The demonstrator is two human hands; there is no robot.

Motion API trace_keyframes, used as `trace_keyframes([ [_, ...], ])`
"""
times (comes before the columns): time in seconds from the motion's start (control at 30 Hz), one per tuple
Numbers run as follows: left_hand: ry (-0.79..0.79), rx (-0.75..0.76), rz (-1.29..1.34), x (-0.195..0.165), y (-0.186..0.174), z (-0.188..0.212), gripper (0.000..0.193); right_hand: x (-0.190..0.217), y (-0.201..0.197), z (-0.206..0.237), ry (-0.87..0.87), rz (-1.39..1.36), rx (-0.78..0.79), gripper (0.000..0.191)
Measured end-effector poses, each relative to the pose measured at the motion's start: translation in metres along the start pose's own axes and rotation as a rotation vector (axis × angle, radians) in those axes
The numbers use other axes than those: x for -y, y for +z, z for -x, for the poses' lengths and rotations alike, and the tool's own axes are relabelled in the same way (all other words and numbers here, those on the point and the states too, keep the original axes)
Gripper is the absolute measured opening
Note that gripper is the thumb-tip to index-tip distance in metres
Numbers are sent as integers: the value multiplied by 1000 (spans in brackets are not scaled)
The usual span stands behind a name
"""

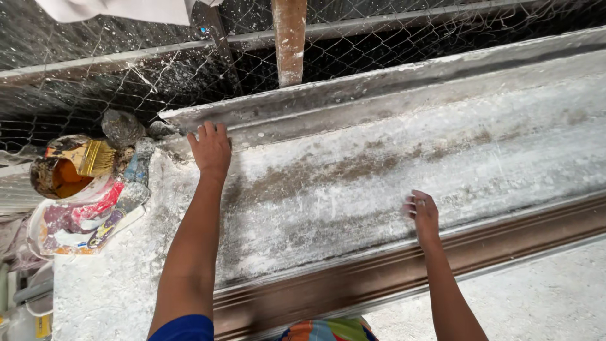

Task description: The person cleans a long, dusty metal mold by wiping it with a yellow sponge. They then place a decorative molding piece into the mold and prepare a white powder mixture in a bucket.

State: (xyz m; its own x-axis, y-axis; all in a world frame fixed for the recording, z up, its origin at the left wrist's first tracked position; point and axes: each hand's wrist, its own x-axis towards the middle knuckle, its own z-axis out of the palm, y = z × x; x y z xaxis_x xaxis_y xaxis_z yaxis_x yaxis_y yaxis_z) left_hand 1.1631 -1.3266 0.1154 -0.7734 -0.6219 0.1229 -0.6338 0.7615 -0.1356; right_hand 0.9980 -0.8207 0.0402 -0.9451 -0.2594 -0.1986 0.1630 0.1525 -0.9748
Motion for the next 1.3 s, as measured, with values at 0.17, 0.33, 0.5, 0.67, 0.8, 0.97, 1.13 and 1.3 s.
trace_keyframes([
  [0.17, 95, 104, -47, 11, 15, -4, 34, 17, 42, -46, 105, 58, 150, 33],
  [0.33, 353, 47, 120, 19, 35, 27, 27, 54, 70, -72, 306, -56, 68, 42],
  [0.5, 571, -154, -3, 12, 42, 131, 38, 63, 52, -88, 369, -481, -150, 57],
  [0.67, 581, -105, 361, 1, 77, 245, 22, 1, 13, -88, -52, -607, -186, 63],
  [0.8, 472, 54, 406, 18, 119, 265, 19, -24, 19, -56, -113, -311, -363, 44],
  [0.97, 495, 47, 337, 27, 129, 239, 19, -20, 57, 17, 528, -523, -452, 59],
  [1.13, 512, 54, 308, 23, 115, 226, 20, -15, 73, 44, 646, -493, -361, 76],
  [1.3, 543, 40, 286, 38, 114, 219, 22, -33, 61, 12, 679, -512, -419, 74],
])
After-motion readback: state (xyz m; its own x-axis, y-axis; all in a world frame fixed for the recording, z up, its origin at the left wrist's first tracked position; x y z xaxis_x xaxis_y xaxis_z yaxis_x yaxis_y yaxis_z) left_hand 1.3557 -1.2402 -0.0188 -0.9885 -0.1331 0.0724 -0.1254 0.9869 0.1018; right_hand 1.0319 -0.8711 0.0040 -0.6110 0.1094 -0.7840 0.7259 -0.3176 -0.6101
